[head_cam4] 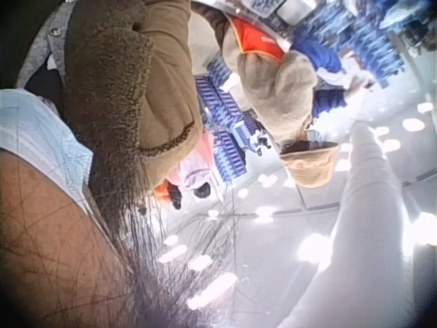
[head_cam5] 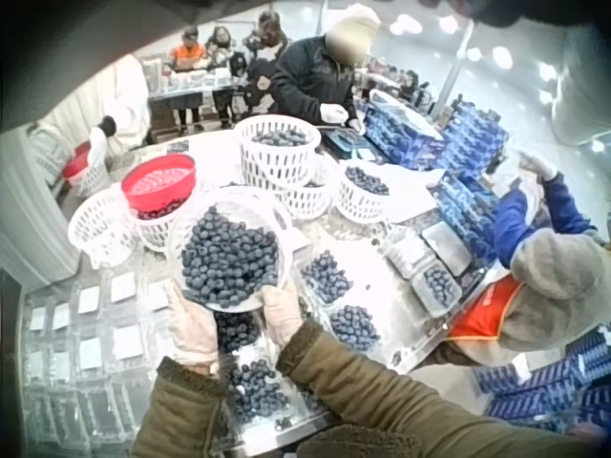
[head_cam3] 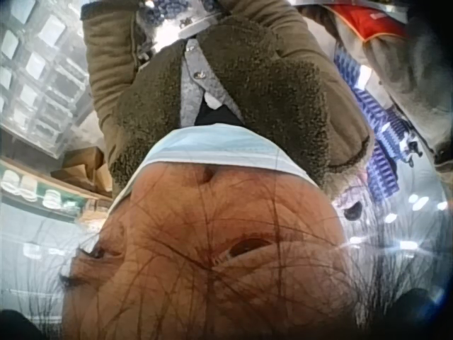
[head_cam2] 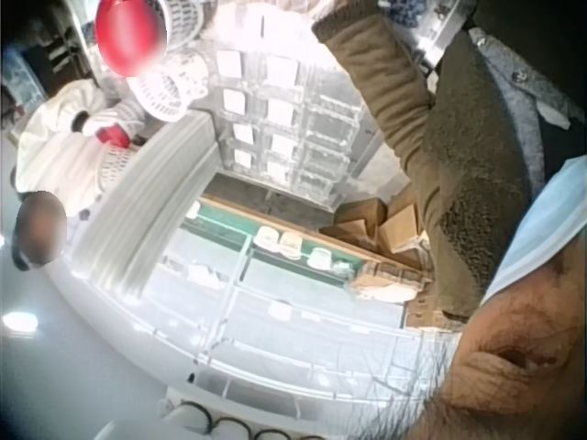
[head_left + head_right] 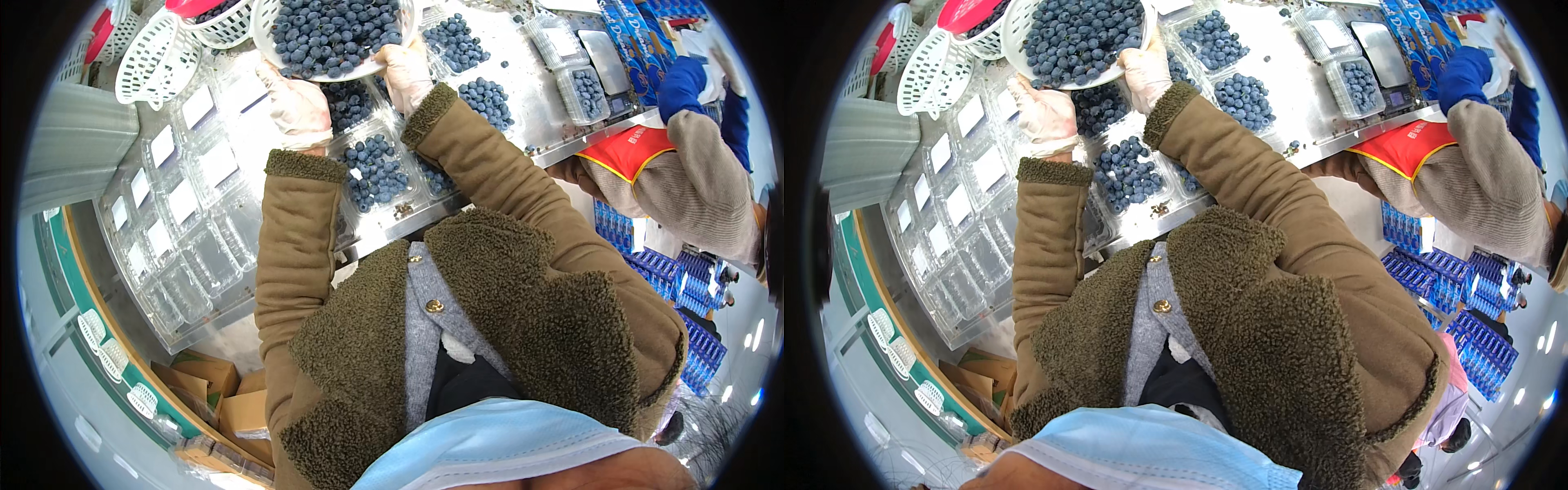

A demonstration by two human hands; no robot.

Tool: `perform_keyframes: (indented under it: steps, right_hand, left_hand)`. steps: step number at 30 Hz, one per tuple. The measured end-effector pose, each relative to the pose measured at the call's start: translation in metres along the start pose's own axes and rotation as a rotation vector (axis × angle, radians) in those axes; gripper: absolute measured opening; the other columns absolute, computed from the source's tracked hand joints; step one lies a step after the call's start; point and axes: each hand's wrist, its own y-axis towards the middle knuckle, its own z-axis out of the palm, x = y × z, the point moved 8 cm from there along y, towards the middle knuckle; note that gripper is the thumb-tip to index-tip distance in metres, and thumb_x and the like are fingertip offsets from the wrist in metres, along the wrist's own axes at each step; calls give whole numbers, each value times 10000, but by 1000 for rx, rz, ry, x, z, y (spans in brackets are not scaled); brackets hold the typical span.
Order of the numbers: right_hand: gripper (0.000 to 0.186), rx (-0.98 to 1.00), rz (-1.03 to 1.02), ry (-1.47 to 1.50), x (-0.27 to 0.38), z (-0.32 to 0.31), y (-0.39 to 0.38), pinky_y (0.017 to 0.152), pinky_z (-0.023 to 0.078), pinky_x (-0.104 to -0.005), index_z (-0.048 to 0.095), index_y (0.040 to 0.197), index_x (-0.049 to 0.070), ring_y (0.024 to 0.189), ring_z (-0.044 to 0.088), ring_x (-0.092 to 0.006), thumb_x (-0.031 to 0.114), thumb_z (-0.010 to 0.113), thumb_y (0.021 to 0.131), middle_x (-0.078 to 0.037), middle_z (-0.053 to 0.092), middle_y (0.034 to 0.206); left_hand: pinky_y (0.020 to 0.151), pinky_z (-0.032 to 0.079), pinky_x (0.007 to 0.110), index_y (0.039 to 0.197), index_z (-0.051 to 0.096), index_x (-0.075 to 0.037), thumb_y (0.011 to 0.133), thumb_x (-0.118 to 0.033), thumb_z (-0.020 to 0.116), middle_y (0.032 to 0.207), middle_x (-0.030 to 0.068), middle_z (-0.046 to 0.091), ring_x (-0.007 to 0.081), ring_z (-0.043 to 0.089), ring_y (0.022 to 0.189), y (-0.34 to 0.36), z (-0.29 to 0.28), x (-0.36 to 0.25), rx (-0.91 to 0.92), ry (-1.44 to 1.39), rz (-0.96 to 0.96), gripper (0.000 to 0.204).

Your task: The person pours blueberries from white baskets into clear plastic clamshell containers on a metal table. They then place lids on the filled containers and stack them. The process is repeated with multiple containers.

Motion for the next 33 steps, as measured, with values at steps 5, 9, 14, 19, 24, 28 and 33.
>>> perform_keyframes:
  steps: [5,9,14,19,24,28,33]
  right_hand:
    - [596,34,118,66,3,11,-15,562,528,-393,293,1211,-22,618,534,-232,-150,431,645,-106,457,768]
    - [614,25,197,143,8,8,-31,595,536,-448,247,1236,-8,604,534,-262,-139,424,664,-133,450,793]
    - [755,-67,220,349,23,-5,-44,423,471,-359,184,1308,36,506,502,-230,-123,449,619,-111,456,725]
    - [525,-91,168,269,52,-30,-57,579,540,-455,276,1149,-15,577,503,-230,-158,441,671,-101,429,756]
    - [599,-81,155,293,67,-50,-66,546,545,-447,232,1229,2,533,513,-233,-137,438,685,-90,445,713]
    - [710,-118,168,307,76,-70,-75,532,541,-452,146,1325,20,516,528,-250,-131,411,684,-99,459,698]
    - [784,-131,126,373,86,-97,-86,411,456,-320,161,1352,58,516,460,-186,-146,389,630,-88,418,693]
  left_hand:
    - [884,416,344,1180,442,-23,838,-209,493,1131,148,535,232,516,1031,3,-8,-4,-20,-535,-105,392]
    - [919,396,379,1061,531,-22,865,-272,474,1127,117,539,229,493,1062,-2,0,-12,-133,-1220,-327,322]
    - [886,406,382,982,539,-34,876,-234,463,965,92,564,231,524,955,-18,-7,-61,-323,-1304,-217,238]
    - [899,411,361,1048,543,20,888,-198,419,1077,142,576,248,545,997,-27,22,-55,-29,-1304,-372,297]
    - [717,483,333,1080,495,42,841,-14,416,1046,178,552,276,548,931,-30,27,-41,51,-1359,-266,257]
    - [606,470,225,985,502,12,809,45,455,876,110,537,185,535,808,-37,5,-77,-14,-1717,-191,186]
    - [781,452,250,1045,575,-15,870,-42,486,1009,84,598,149,560,875,-89,25,-196,221,-893,324,199]
